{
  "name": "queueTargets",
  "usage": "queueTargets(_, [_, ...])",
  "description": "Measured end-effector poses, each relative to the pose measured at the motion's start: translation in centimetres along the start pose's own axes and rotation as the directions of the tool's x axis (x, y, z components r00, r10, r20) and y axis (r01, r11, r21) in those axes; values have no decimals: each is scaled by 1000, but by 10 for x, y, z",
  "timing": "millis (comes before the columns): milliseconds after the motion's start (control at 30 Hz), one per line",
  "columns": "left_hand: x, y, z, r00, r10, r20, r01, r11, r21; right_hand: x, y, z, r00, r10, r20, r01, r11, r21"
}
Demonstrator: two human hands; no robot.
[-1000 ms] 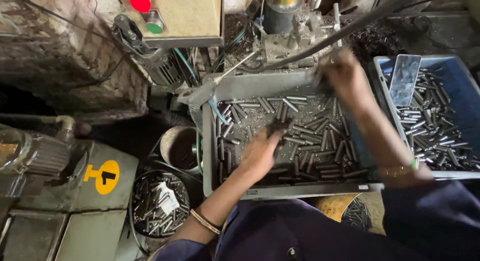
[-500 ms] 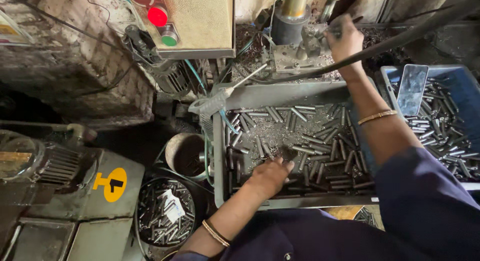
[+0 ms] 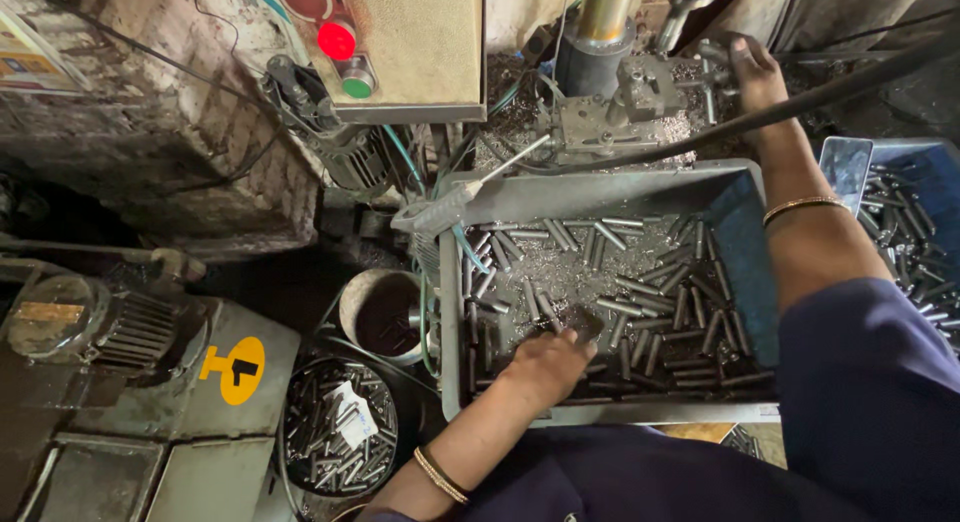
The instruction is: The person repeatedly picks small cylindrical metal parts from a bin, places them into a machine, and pulls a lever to process them. The processed parts fall back into the bin. The person continues this cycle throughout the clip.
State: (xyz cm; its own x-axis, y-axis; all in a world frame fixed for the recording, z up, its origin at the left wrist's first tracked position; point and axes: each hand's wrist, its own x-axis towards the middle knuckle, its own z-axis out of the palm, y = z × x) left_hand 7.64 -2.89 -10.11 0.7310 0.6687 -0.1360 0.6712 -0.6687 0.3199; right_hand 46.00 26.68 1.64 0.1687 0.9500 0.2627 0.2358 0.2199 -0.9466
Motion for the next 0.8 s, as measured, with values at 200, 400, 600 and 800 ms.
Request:
queueTargets(200, [0,-3,4,999,-14,36,15,999,-38,12,15,-5,948,307,-81,-317,925,-207])
queueTargets(400, [-2,1,-7,980,-95,174,98,995,-10,7,13,-14,963,260,-63,-261,965,-5])
queueTargets(600, [3,2,-11,973,-71,222,57,996,65,10,26,-16,997,63,-50,-51,973,226])
queueTargets(800, [0,-4,-1,996,-42,77,43,999,-9,8,16,-12,982,158,-100,-166,982,-86])
